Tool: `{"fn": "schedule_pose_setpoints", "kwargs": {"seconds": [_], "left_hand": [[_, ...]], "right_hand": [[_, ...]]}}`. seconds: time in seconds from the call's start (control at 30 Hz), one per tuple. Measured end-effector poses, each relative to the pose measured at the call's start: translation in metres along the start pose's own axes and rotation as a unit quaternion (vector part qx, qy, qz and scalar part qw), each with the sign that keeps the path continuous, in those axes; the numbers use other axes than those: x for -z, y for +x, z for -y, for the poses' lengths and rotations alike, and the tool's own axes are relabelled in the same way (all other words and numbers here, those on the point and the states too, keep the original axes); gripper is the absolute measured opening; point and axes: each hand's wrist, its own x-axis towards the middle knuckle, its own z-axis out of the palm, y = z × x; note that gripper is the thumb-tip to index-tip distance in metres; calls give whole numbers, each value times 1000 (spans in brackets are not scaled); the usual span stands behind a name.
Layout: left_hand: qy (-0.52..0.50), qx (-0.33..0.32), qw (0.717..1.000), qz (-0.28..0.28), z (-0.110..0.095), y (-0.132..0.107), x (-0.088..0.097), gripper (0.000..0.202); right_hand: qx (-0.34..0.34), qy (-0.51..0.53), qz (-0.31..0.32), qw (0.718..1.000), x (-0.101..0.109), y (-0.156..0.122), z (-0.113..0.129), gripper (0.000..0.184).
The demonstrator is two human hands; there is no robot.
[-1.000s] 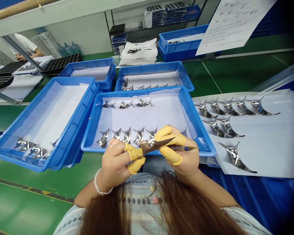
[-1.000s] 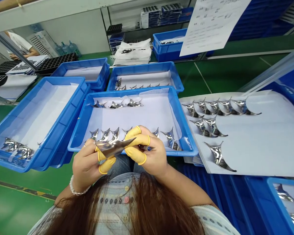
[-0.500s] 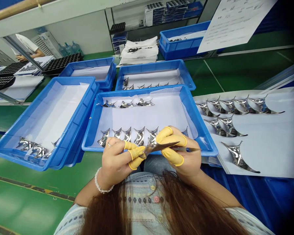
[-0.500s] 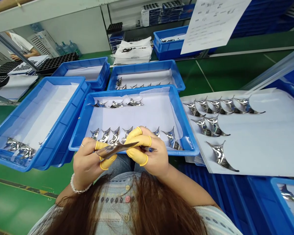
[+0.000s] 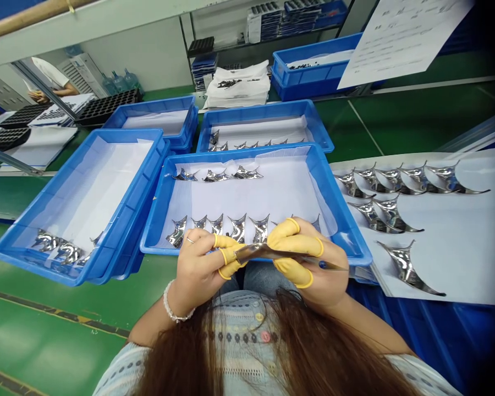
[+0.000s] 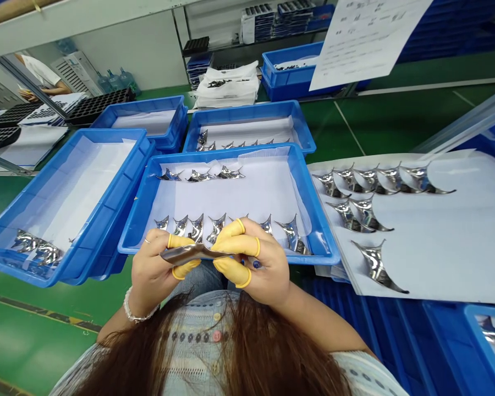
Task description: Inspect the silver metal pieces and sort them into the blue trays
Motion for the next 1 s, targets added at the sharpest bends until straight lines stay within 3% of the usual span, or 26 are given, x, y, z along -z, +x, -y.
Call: {"fn": "schedule_pose_setpoints", "kwargs": {"seconds": [0.47,0.6,0.7,0.77,0.87,1.0], "left_hand": [[-57,40,997,33,6,-3,-7,31],[-126,69,986,79,7,-2,-5,41],[-231,141,956,117,5,-1,-3,44],[-296,207,926,113,3,-2,-3,42],[-388,303,866,90,2,-4,-5,42],[-489,377,783,76,4,-7,-9,47]], "right_hand": [[29,-69,33,997,1,3,10,24],[22,-53,29,998,1,2,7,30],[-29,-19,22,999,0,-1,2,21],[-98,22,13,995,-1,-3,-2,15],[-194,92,-9,977,-4,-4,-7,12],[-276,177,-18,944,-7,-4,-10,26]]}}
